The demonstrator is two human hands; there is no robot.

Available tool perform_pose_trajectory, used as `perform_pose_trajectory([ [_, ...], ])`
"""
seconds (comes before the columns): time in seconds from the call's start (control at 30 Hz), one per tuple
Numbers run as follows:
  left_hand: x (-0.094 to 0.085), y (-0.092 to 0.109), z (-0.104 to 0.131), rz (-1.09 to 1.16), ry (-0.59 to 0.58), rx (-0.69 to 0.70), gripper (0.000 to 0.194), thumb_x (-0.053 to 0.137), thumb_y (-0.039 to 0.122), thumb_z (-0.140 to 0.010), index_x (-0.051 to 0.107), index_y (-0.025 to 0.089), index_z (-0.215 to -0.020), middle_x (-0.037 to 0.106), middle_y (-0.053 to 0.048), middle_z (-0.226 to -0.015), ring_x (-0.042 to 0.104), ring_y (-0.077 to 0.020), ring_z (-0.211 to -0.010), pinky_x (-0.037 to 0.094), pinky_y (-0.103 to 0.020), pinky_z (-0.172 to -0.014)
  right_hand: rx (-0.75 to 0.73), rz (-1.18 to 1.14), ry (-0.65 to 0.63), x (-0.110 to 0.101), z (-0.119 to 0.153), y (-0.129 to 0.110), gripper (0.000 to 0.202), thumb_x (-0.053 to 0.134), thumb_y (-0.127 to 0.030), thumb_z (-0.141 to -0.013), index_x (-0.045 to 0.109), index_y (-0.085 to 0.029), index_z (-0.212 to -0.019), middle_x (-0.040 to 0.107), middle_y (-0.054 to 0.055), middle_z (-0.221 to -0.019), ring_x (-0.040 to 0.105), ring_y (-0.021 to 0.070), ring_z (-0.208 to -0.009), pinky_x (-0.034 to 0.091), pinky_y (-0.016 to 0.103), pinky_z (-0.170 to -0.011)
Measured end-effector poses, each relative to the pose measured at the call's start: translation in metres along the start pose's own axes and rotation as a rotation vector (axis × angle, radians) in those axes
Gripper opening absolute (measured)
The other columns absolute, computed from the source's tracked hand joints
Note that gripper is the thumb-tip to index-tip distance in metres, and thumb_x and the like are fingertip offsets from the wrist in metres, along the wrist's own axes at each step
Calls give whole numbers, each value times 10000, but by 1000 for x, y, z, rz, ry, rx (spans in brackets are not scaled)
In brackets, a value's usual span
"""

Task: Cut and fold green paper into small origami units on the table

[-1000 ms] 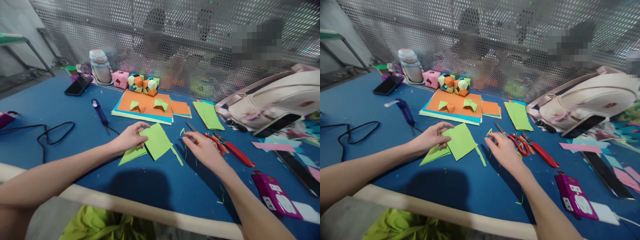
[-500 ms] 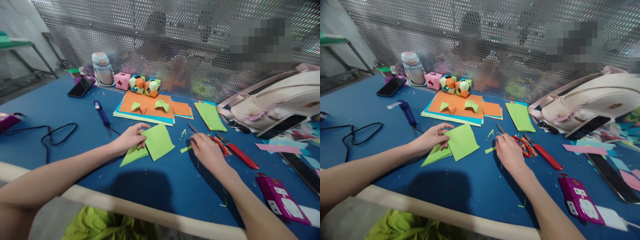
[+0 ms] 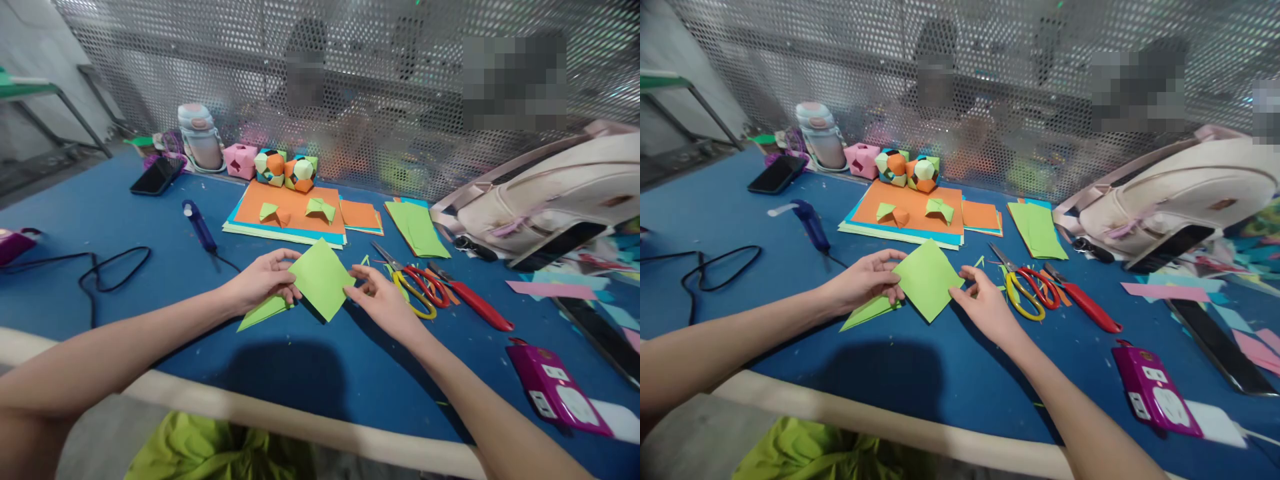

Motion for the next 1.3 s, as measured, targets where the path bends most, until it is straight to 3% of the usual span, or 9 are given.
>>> perform_pose_trajectory([
  [0.13,-2,0,0,-9,17,-11,336,635,170,-701,476,138,-995,634,-22,-561,626,-151,-488,496,-226,-456,34,-136,-36,0,-3,2,397,637,-440,-699,588,-160,-976,581,-1,-716,514,128,-601,423,272,-553],
  [0.3,-10,6,1,-326,146,53,178,607,293,-779,594,117,-802,567,10,-605,551,-68,-473,385,-152,-405,21,-60,-65,-1,-1,0,262,631,-415,-698,588,-185,-815,512,-42,-610,450,113,-541,366,251,-522],
  [0.4,-9,5,3,-450,146,51,160,603,287,-780,607,128,-768,546,31,-563,538,-66,-458,382,-158,-422,-50,50,-78,2,3,-8,220,595,-415,-746,585,-196,-757,532,-33,-641,456,119,-568,373,252,-549],
  [0.63,-1,-3,2,-457,38,-8,53,583,190,-750,578,141,-770,574,41,-527,546,-82,-428,438,-190,-466,-120,122,-98,13,9,-19,164,563,-352,-773,593,-196,-733,603,-9,-681,528,150,-629,416,263,-592],
  [0.87,-3,-10,-2,-506,-22,26,80,556,109,-705,590,131,-774,585,42,-525,571,-85,-460,459,-182,-493,-347,268,-60,21,13,-19,89,571,-275,-791,603,-197,-819,665,43,-792,592,195,-727,443,317,-670],
  [1.07,-3,-10,-3,-450,-20,14,139,554,80,-679,601,130,-799,637,20,-637,611,-91,-513,501,-192,-538,-786,428,-77,26,23,-24,181,500,-82,-796,630,-206,-812,718,70,-995,640,221,-906,417,384,-791],
  [1.3,-5,-11,-5,-449,-16,27,138,551,62,-680,606,133,-784,660,2,-682,622,-93,-522,511,-203,-550,-880,462,-50,29,30,-31,231,481,-89,-848,620,-180,-1009,725,91,-984,667,209,-886,460,364,-783],
])
Point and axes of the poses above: each hand's wrist, its own z-axis away from the middle knuckle, its own x-axis out of the palm, y = z × x, the point moved 5 cm from there along -z, towards the middle knuckle
